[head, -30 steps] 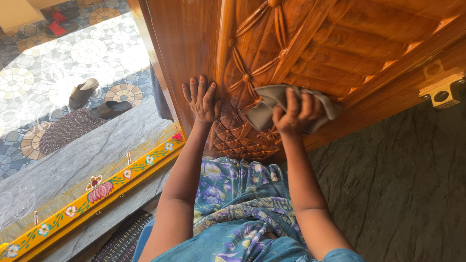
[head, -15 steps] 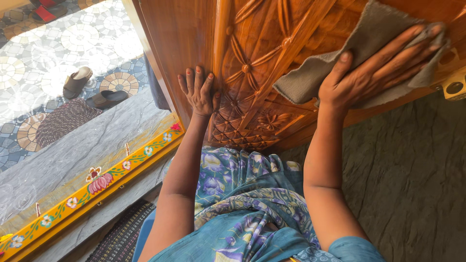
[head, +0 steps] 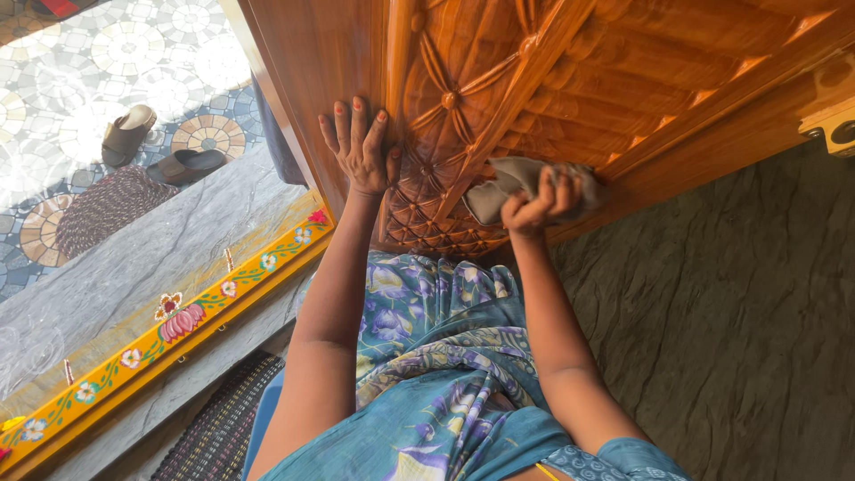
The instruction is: The person cleans a carved wooden door with a cloth, wiping down the various sections and ornate details.
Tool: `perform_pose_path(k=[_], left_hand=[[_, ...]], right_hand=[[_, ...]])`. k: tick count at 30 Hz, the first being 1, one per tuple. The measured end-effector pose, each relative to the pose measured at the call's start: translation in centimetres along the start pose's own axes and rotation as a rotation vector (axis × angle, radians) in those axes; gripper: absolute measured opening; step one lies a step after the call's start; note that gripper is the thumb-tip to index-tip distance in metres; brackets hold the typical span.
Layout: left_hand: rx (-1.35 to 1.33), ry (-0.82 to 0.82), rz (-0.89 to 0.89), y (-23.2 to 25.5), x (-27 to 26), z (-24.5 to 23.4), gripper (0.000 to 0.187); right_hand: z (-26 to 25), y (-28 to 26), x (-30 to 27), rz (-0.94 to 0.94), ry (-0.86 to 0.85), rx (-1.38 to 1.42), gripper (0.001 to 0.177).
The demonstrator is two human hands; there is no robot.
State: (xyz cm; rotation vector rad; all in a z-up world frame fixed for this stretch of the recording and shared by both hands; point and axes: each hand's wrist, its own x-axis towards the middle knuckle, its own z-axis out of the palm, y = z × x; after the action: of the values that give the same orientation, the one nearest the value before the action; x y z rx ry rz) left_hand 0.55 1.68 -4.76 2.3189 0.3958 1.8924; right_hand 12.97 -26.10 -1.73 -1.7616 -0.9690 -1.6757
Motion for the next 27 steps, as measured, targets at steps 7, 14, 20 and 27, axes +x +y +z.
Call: perform_pose_path(k=[7, 14, 20, 27], left_hand=[[0.000, -0.017, -0.001, 0.1, -0.1, -0.3, 0.052], [0.038, -0.040, 0.037, -0.4, -0.4, -0.2, 0.052], [0.034, -0.031, 0.037, -0.6, -0.6, 0.3, 0.052], [0.037, -0.035, 0.043, -0.7, -0.5, 0.0, 0.053]], right_hand=[[1.4, -6.3, 0.4, -0.113, -0.121, 0.122, 0.039], [0.4, -0.8, -2.4, -0.056, -0.104, 0.108, 0.050], [-1.9, -1.1, -1.2, 0.060, -0.036, 0.155, 0.051], [0.8, -5.8, -2.1, -0.019, -0.247, 0.125, 0.058]])
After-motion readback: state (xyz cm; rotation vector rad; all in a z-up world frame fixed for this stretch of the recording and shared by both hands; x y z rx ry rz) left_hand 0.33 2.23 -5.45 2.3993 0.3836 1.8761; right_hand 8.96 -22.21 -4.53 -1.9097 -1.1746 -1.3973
